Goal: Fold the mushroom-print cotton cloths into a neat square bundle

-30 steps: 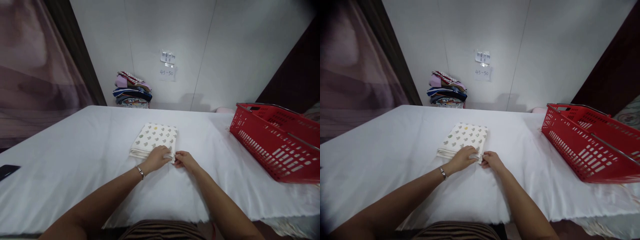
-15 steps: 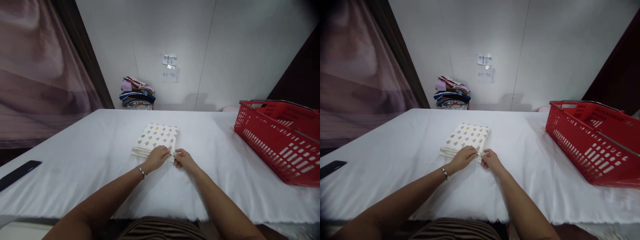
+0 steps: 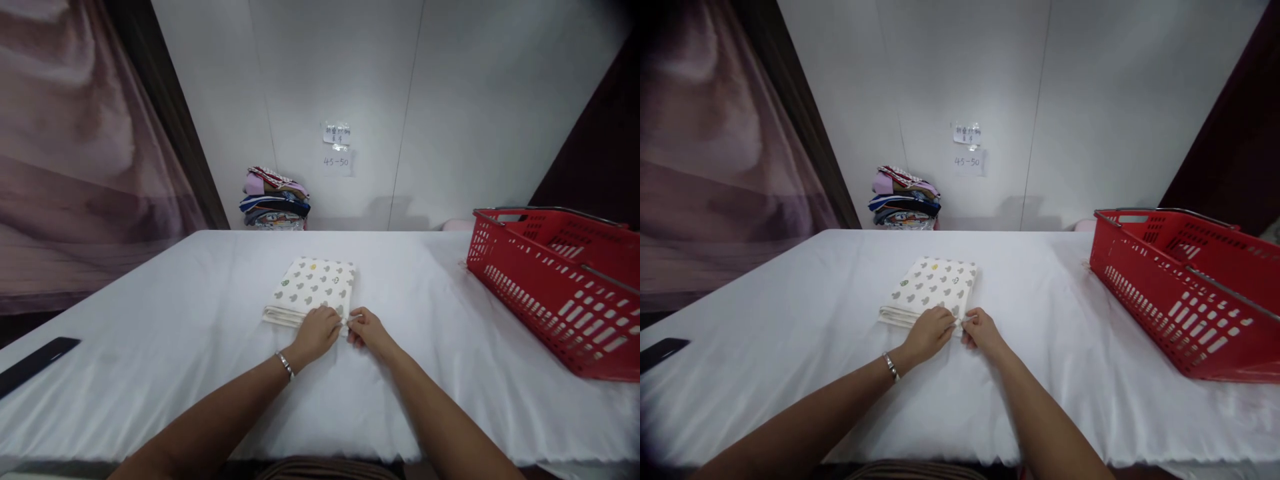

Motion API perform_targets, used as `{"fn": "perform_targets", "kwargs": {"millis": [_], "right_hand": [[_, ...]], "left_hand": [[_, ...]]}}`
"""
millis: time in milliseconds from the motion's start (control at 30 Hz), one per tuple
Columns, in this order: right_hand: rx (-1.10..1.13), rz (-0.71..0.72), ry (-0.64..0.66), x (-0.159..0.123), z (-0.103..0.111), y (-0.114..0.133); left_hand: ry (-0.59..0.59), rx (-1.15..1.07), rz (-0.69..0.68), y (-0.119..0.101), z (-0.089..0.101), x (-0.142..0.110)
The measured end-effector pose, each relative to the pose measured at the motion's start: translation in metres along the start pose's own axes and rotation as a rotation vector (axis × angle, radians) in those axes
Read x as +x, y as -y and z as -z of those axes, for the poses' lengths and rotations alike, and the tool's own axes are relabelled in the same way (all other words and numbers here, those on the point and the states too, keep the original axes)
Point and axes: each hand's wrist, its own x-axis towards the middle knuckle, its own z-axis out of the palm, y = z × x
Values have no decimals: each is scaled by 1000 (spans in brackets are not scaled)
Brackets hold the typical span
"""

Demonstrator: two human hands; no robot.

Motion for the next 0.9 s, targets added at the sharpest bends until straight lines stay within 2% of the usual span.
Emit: {"fn": "perform_targets", "kwargs": {"millis": [167,233,300,367,467,567,667,800,900], "right_hand": [[-31,3,9,2,1,-3],[-98,38,-52,4,4,-3],[-206,135,-168,7,8,1],[-346,289,-262,10,10,12],[-567,528,-306,21,3,42],[-764,648,-330,42,-12,72],[-977,581,-347,67,-29,82],[-1280,353,-164,89,-46,57],[-1406,302,-95,94,-49,37]], "left_hand": [[20,55,-18,-6,2,-5],[14,48,-28,-7,3,-7],[5,38,-35,-8,2,-10],[-4,25,-36,-7,0,-13],[-25,-16,-31,-4,-4,-16],[-50,-93,-31,-1,-4,-18],[-68,-168,-59,4,-1,-23],[-79,-171,-93,18,8,-30],[-75,-122,67,46,20,-35]]}}
